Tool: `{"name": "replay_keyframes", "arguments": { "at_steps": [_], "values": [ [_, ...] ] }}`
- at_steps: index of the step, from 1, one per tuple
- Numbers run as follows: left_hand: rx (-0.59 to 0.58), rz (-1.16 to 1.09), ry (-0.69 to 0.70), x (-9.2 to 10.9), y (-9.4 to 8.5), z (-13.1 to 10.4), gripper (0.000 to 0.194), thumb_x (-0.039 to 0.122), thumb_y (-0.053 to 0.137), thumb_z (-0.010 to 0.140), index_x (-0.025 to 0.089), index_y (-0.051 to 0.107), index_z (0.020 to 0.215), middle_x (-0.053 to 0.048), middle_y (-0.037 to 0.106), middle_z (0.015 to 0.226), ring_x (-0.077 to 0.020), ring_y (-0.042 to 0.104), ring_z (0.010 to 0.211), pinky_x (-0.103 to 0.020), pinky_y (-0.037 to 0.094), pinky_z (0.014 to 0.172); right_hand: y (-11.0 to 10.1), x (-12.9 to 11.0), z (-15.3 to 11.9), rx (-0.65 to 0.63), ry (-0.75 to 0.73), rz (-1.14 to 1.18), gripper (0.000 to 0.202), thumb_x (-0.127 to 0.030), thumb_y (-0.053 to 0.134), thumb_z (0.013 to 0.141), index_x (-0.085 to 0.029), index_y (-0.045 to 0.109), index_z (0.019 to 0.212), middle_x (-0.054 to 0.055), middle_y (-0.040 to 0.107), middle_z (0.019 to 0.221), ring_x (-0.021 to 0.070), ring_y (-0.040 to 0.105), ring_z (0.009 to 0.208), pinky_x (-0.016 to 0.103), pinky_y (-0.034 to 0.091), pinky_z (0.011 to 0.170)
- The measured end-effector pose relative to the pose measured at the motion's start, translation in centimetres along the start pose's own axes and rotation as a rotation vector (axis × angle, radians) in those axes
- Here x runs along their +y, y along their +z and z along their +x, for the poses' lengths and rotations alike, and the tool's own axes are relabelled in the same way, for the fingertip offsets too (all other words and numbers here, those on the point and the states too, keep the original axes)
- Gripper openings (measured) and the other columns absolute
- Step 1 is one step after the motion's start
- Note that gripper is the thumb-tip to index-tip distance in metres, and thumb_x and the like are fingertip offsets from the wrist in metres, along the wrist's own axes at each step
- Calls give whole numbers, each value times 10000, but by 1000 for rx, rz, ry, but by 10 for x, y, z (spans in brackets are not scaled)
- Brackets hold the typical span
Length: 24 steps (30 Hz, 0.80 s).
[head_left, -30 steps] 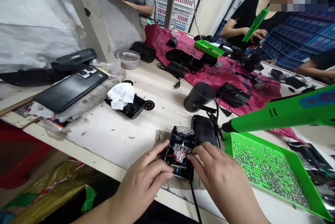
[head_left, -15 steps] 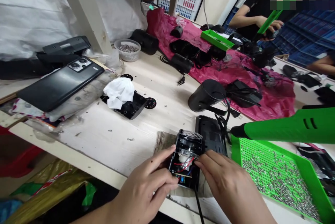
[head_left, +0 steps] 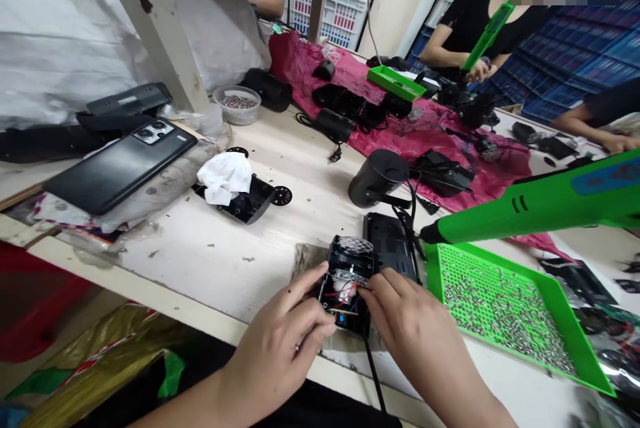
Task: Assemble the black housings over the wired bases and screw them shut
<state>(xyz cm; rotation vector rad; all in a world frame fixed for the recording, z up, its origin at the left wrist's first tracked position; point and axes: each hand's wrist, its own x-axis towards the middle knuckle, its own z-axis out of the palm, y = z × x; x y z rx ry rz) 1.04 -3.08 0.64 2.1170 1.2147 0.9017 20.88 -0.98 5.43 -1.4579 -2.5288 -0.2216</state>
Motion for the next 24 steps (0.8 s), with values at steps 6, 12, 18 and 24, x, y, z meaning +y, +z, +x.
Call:
{"name": "replay_keyframes", "arguments": {
  "at_steps": [6, 12, 18, 24],
  "values": [
    [-3, -4, -55, 1, 3, 3, 166, 266, 539, 911, 214, 527, 754, -119, 407, 1501, -274, 617, 1153, -364, 574, 811, -5, -3, 4, 35, -19, -17, 319, -296, 345, 996, -227, 530, 746, -6, 535, 650, 181, 532, 551, 302, 339, 567],
    [-37, -27, -62, 1, 5, 4, 187, 278, 543, 916, 223, 474, 751, -119, 395, 1508, -259, 651, 1095, -340, 559, 732, 1, 4, 0, 39, -33, 75, 318, -256, 364, 994, -221, 534, 728, -16, 529, 625, 163, 521, 539, 288, 339, 555],
    [-70, -42, -84, 1, 4, 5, 188, 283, 554, 909, 226, 465, 754, -95, 396, 1512, -203, 699, 898, -331, 547, 682, 7, 8, -8, 31, 17, 128, 313, -262, 368, 993, -214, 562, 752, -12, 544, 645, 154, 530, 554, 275, 362, 559],
    [-55, -54, -73, 1, 4, 4, 188, 236, 573, 894, 217, 472, 736, -107, 387, 1514, -195, 693, 888, -327, 541, 709, -4, 2, 6, 20, -42, 10, 370, -271, 318, 1000, -231, 506, 684, -16, 513, 585, 172, 526, 498, 291, 345, 522]
  ]
}}
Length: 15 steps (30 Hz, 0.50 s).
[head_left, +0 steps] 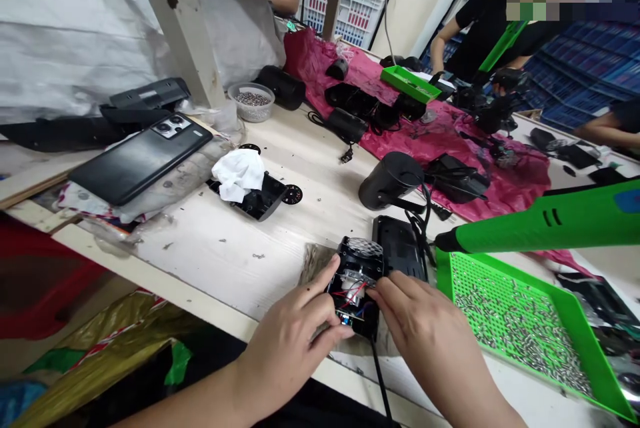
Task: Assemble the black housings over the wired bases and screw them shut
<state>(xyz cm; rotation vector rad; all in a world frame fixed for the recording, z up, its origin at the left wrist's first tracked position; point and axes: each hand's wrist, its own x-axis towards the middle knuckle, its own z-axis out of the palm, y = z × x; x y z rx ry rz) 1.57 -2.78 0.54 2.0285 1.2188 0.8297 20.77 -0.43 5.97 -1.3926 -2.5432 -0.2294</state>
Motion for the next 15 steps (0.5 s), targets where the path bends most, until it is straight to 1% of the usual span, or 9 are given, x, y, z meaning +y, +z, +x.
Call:
{"name": "replay_keyframes", "arguments": {
  "at_steps": [3, 6, 10, 15],
  "values": [
    [-9, -20, -2, 0, 0, 0, 187, 220, 579, 887, 216, 474, 732, -99, 387, 1515, -199, 690, 924, -325, 539, 727, -1, 1, 2, -21, 3, 4, 370, -277, 319, 999, -235, 491, 674, -23, 511, 571, 162, 523, 459, 287, 333, 484],
    [-21, -32, -21, 0, 0, 1, 179, 225, 579, 885, 220, 483, 735, -97, 389, 1514, -205, 688, 945, -328, 541, 732, 0, 4, -1, -26, 13, 28, 363, -288, 324, 1000, -235, 497, 685, -25, 525, 583, 154, 532, 464, 279, 340, 484],
    [-22, -7, -22, 1, 0, 1, 174, 233, 567, 890, 227, 497, 731, -95, 390, 1511, -202, 695, 899, -337, 547, 726, 2, 4, -2, -13, 7, 31, 356, -269, 324, 1000, -233, 508, 698, -23, 532, 586, 154, 532, 478, 279, 341, 501],
    [15, 43, 16, 2, 1, 2, 196, 238, 546, 902, 225, 477, 718, -102, 405, 1502, -183, 695, 815, -328, 546, 684, 1, -1, 0, -15, 6, -16, 362, -231, 317, 996, -224, 515, 694, -11, 530, 591, 157, 529, 496, 281, 347, 516]
  ]
}}
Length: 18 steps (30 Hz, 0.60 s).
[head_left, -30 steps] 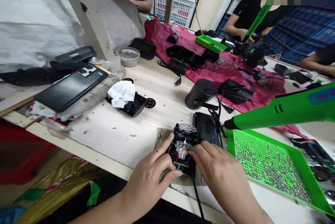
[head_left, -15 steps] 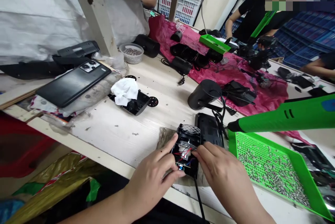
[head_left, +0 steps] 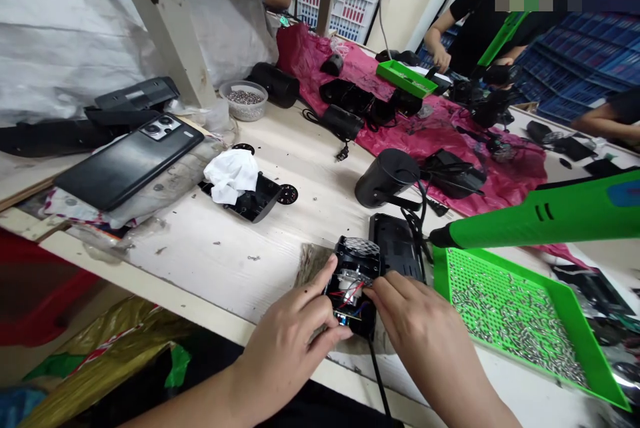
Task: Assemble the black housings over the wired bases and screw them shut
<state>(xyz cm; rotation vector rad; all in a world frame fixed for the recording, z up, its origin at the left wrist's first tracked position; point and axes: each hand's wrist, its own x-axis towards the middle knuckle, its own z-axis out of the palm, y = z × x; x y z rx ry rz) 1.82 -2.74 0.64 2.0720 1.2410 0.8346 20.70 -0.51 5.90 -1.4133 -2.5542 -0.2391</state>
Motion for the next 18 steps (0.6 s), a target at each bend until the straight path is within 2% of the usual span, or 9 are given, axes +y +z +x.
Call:
{"name": "replay_keyframes", "arguments": {
  "at_steps": [2, 4, 6, 10, 12, 14, 18],
  "values": [
    [3, 7, 16, 0, 0, 0, 193, 247, 532, 913, 224, 478, 728, -111, 423, 1491, -196, 698, 874, -326, 548, 701, 0, -1, -1, -4, 16, 2, 352, -229, 328, 993, -222, 524, 701, -10, 536, 599, 162, 532, 500, 286, 351, 508],
    [2, 16, 20, 1, -1, 0, 194, 263, 520, 924, 224, 481, 738, -129, 439, 1478, -235, 677, 1014, -340, 550, 747, 0, -2, -5, -23, 45, 38, 326, -242, 352, 990, -218, 549, 731, -6, 562, 630, 168, 555, 522, 291, 380, 514],
    [5, 19, 8, 2, -2, 0, 201, 284, 510, 931, 227, 482, 740, -140, 461, 1461, -271, 622, 1142, -351, 553, 767, -2, 0, -12, -22, 116, 105, 260, -275, 393, 984, -203, 593, 834, 10, 618, 717, 173, 603, 597, 293, 434, 555],
    [24, 4, -35, 2, -4, -1, 215, 310, 508, 929, 235, 477, 730, -137, 517, 1415, -287, 603, 1176, -349, 561, 732, -6, 6, -35, 129, 360, 170, 209, -260, 457, 967, -162, 593, 1093, 59, 683, 925, 175, 663, 812, 289, 504, 692],
    [32, 9, -37, 1, -4, 0, 224, 308, 515, 924, 235, 469, 717, -138, 497, 1432, -292, 601, 1178, -359, 559, 743, -6, 9, -48, 173, 439, 165, 196, -231, 463, 962, -158, 596, 1086, 67, 692, 944, 168, 668, 837, 282, 512, 712],
    [32, 12, -40, 1, -4, 0, 225, 304, 524, 918, 236, 466, 711, -131, 472, 1453, -296, 585, 1200, -357, 561, 742, -3, 9, -56, 164, 477, 177, 179, -230, 463, 961, -163, 603, 1051, 69, 695, 931, 165, 672, 816, 278, 515, 687],
    [37, 27, -45, 0, -4, 1, 224, 307, 542, 906, 238, 477, 703, -111, 476, 1454, -293, 580, 1208, -344, 565, 717, 3, 5, -56, 141, 457, 260, 156, -215, 459, 960, -180, 607, 990, 51, 685, 871, 152, 661, 754, 261, 502, 636]
  ]
}}
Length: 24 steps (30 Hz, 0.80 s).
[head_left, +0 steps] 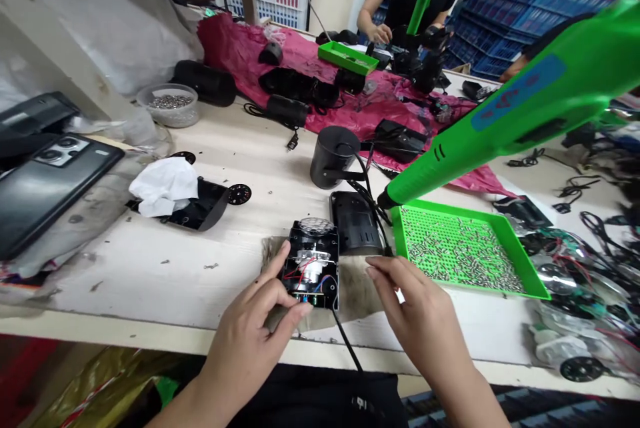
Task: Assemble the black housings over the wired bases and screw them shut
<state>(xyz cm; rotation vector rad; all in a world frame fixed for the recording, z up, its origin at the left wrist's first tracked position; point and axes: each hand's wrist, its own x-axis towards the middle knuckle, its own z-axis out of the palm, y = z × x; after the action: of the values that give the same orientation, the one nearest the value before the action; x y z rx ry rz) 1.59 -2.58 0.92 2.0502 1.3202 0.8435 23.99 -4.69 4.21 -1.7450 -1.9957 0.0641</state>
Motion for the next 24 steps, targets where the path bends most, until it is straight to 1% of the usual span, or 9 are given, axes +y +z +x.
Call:
{"name": "replay_keyframes", "arguments": {
  "at_steps": [4, 7, 10, 12, 15, 18, 19, 22, 24],
  "values": [
    [9, 19, 19, -1, 0, 0, 237, 309, 561, 893, 233, 492, 679, -103, 490, 1442, -295, 586, 1201, -350, 569, 741, 6, -8, 15, -85, -84, 74, 158, -227, 463, 958, -187, 616, 975, 30, 671, 857, 141, 642, 746, 258, 497, 665],
    [8, 15, 22, -2, 0, 0, 231, 292, 570, 886, 230, 490, 678, -94, 482, 1450, -295, 572, 1219, -348, 573, 759, 9, -11, 26, -149, -161, 24, 176, -256, 465, 959, -196, 630, 944, 15, 653, 809, 142, 621, 703, 266, 478, 641],
    [5, 4, 40, -2, 0, 1, 220, 269, 571, 887, 230, 482, 689, -96, 478, 1453, -281, 582, 1209, -331, 572, 761, 13, -11, 31, -190, -249, -26, 181, -213, 461, 953, -203, 633, 898, -5, 613, 736, 146, 589, 656, 277, 451, 618],
    [2, -3, 51, -1, 0, 1, 211, 248, 576, 884, 229, 477, 699, -99, 467, 1461, -274, 598, 1189, -321, 570, 756, 15, -10, 32, -200, -268, -21, 181, -174, 459, 946, -202, 621, 870, -12, 593, 710, 151, 576, 640, 282, 439, 608],
    [9, -5, 69, 0, 0, 2, 215, 226, 578, 880, 226, 469, 696, -101, 473, 1457, -273, 637, 1130, -331, 565, 758, 17, -9, 31, -198, -262, -4, 192, -166, 448, 944, -201, 595, 824, -16, 576, 687, 157, 565, 620, 286, 425, 590],
    [-3, -10, 47, 1, 0, 3, 238, 240, 573, 884, 222, 460, 675, -102, 473, 1456, -256, 695, 1002, -328, 568, 694, 19, -11, 30, -186, -242, 0, 229, -163, 413, 951, -201, 580, 799, -9, 579, 683, 152, 565, 601, 276, 422, 573],
    [-13, -14, 32, 1, 0, 3, 243, 251, 573, 884, 222, 461, 670, -101, 470, 1459, -257, 696, 997, -325, 570, 680, 20, -12, 30, -181, -228, -3, 243, -159, 399, 953, -201, 578, 795, -6, 582, 683, 149, 568, 596, 271, 425, 568],
    [-29, -24, -3, 1, 0, 2, 225, 282, 577, 884, 227, 489, 685, -92, 451, 1473, -287, 630, 1138, -328, 579, 704, 21, -14, 25, -173, -151, 26, 233, -172, 386, 955, -203, 583, 836, 15, 624, 737, 151, 606, 641, 264, 461, 592],
    [-31, -21, -1, 1, 0, 1, 195, 289, 575, 890, 230, 515, 713, -88, 433, 1487, -289, 569, 1224, -332, 577, 749, 22, -15, 18, -135, -37, 105, 153, -225, 431, 950, -204, 582, 937, 34, 664, 814, 162, 643, 700, 268, 493, 619]
  ]
}}
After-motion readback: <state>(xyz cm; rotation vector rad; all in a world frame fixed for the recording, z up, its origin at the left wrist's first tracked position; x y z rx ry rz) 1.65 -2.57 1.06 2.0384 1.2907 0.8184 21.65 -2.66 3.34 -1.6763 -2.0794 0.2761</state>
